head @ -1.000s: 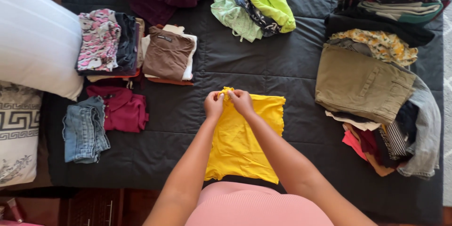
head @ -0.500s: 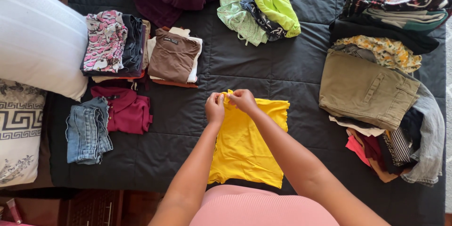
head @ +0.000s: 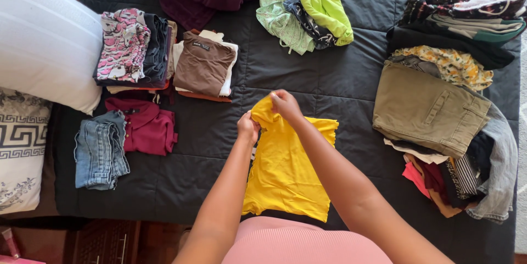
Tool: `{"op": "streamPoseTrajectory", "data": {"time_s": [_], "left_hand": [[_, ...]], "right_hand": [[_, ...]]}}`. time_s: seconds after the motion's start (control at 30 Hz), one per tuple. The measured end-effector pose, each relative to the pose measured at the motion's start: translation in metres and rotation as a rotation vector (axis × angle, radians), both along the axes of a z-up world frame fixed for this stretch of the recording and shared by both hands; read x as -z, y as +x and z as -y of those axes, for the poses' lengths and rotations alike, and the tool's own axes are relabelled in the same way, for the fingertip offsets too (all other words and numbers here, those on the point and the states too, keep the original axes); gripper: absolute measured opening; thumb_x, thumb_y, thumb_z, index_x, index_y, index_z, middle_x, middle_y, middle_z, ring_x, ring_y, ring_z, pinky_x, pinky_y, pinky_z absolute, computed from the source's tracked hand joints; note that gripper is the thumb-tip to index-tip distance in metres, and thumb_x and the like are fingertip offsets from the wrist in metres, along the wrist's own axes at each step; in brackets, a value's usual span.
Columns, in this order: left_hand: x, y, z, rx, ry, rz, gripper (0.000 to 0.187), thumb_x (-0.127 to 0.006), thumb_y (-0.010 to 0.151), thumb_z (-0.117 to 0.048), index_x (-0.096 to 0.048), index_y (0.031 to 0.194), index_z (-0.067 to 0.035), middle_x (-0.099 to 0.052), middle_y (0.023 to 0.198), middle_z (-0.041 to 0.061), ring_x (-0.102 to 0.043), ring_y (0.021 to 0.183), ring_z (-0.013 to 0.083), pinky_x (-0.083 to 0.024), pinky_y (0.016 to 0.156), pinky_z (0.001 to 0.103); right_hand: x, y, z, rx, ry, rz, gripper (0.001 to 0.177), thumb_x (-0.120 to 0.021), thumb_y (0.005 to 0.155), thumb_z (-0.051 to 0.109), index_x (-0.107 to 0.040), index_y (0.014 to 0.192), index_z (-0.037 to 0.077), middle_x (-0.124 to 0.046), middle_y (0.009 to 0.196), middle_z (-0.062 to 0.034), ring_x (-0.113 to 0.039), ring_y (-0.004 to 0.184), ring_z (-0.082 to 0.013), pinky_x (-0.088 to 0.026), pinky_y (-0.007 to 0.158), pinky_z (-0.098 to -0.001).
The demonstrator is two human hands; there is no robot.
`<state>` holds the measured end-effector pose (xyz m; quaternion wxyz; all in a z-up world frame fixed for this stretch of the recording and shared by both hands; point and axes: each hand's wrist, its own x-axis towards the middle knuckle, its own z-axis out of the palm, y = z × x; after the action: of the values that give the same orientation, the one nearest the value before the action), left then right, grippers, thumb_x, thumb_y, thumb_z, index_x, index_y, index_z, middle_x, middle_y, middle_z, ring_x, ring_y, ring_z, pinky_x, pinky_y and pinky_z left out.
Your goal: Folding various items of clothing on a bed and organizing them into neat piles.
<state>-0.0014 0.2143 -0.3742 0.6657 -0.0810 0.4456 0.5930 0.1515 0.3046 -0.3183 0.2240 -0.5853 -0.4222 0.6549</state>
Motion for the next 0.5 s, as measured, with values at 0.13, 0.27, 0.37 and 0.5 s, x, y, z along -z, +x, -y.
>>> {"op": "streamPoseTrajectory", "data": {"time_s": [0.13,0.27,0.37,0.5], "left_hand": [[-0.028,-0.005,-0.004,0.011,0.063,0.11,0.038,-0.036,0.103,-0.027,-0.064,0.118,-0.006,-0.073,0.11,0.008,-0.068,0.094,0.0209,-0.053,0.084,0.036],[0.018,-0.012,-0.005,-0.1,0.141,0.166,0.025,-0.044,0.104,-0.016,-0.057,0.121,-0.003,-0.07,0.113,0.011,-0.069,0.103,0.0239,-0.053,0.096,0.037],[0.048,-0.017,-0.007,-0.234,0.216,0.114,0.026,-0.053,0.103,0.002,-0.049,0.129,-0.005,-0.065,0.114,0.011,-0.066,0.107,0.0249,-0.052,0.1,0.037],[0.049,-0.021,-0.014,-0.346,0.105,-0.018,0.062,-0.056,0.088,0.015,-0.038,0.14,-0.014,-0.062,0.117,0.011,-0.064,0.106,0.0229,-0.052,0.097,0.032]], "right_hand": [[-0.045,-0.011,0.003,0.08,-0.012,-0.458,0.044,-0.061,0.105,0.028,-0.054,0.144,0.008,-0.072,0.12,-0.0092,-0.068,0.103,-0.0112,-0.053,0.091,-0.0249],[-0.012,-0.002,0.006,0.11,0.062,-0.486,0.059,-0.057,0.101,0.017,-0.032,0.154,0.017,-0.071,0.126,-0.0101,-0.067,0.109,-0.0135,-0.05,0.098,-0.0275],[-0.001,0.013,0.018,0.091,0.31,-0.182,0.059,-0.06,0.099,0.007,-0.038,0.153,0.014,-0.072,0.124,-0.0106,-0.068,0.108,-0.0165,-0.051,0.098,-0.0309],[-0.028,0.031,0.038,-0.052,0.563,0.473,0.036,-0.061,0.09,-0.001,-0.071,0.122,0.013,-0.077,0.12,-0.0069,-0.073,0.114,-0.0247,-0.057,0.1,-0.0351]]}}
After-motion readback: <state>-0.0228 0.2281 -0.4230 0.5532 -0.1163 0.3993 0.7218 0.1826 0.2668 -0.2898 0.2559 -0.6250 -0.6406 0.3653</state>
